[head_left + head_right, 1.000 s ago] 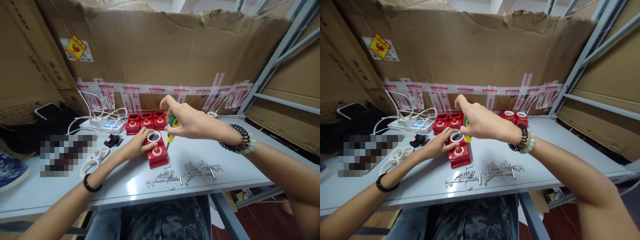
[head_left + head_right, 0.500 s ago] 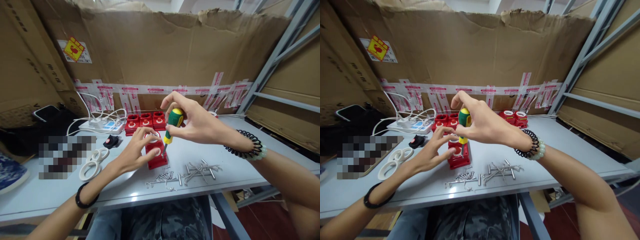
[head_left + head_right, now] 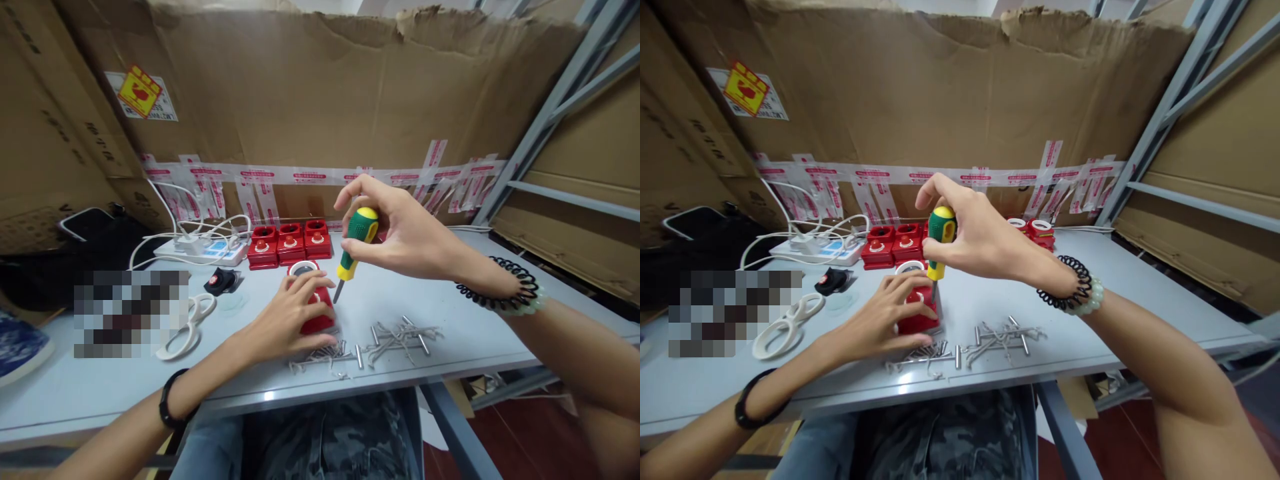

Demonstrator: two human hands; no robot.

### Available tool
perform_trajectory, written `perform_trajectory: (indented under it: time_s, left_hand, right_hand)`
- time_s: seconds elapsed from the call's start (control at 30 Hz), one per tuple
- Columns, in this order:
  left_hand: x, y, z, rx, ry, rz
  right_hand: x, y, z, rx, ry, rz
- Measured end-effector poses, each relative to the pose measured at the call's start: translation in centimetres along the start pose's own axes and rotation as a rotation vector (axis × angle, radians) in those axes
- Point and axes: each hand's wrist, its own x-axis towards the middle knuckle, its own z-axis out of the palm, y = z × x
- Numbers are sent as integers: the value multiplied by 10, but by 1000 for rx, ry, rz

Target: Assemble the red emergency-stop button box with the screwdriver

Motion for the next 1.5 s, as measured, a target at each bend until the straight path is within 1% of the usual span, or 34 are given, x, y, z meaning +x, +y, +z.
perform_trajectory:
  time_s: [0.1,0.17,0.23,0.27,0.33,0.4,0.47,0.53,0.63,0.7,0.77,0.9,0.97,1.1,1.3,1.43,1.5]
  left_hand:
    - [-3,-14,-11,-43,-1,-75]
    - [-7,-28,-16,-81,-49,-120]
    - [-10,-41,-17,-123,-112,-142]
    - [-10,-46,-16,-133,-125,-147]
    - [-9,-53,-15,-125,-106,-150]
    - [-7,-56,-14,-100,-51,-150]
    - [-5,-59,-13,-83,1,-168]
    - [-4,-61,-11,-50,44,-222]
    - [-4,-63,-6,66,99,-310]
    - [-5,-63,-3,122,116,-330]
    - [-5,-62,0,104,129,-332]
    - [-5,-60,2,-74,111,-361]
    - [-5,-59,2,-110,86,-388]
    - [-4,-59,2,-86,76,-396]
    - [-4,-59,2,-78,92,-380]
    - [-4,-59,3,-49,75,-394]
    - [-4,-59,3,-47,67,-396]
  right_hand:
    - [2,2,2,-2,21,0]
    - [3,3,4,3,23,-8]
    - [6,4,7,16,9,-19]
    - [7,4,8,25,1,-24]
    - [9,5,13,42,-9,-29]
    - [10,5,19,48,-12,-30]
    - [12,6,24,46,-17,-31]
    - [13,8,30,41,-16,-32]
    - [15,15,38,45,-7,-27]
    - [16,19,42,47,-3,-18]
    - [17,23,44,41,7,-5]
    - [18,26,44,24,25,13]
    - [18,25,44,7,28,18]
    - [16,20,44,-62,27,32]
    - [17,13,49,-188,50,34]
    - [18,7,52,-309,51,42]
    - [20,4,53,-401,27,47]
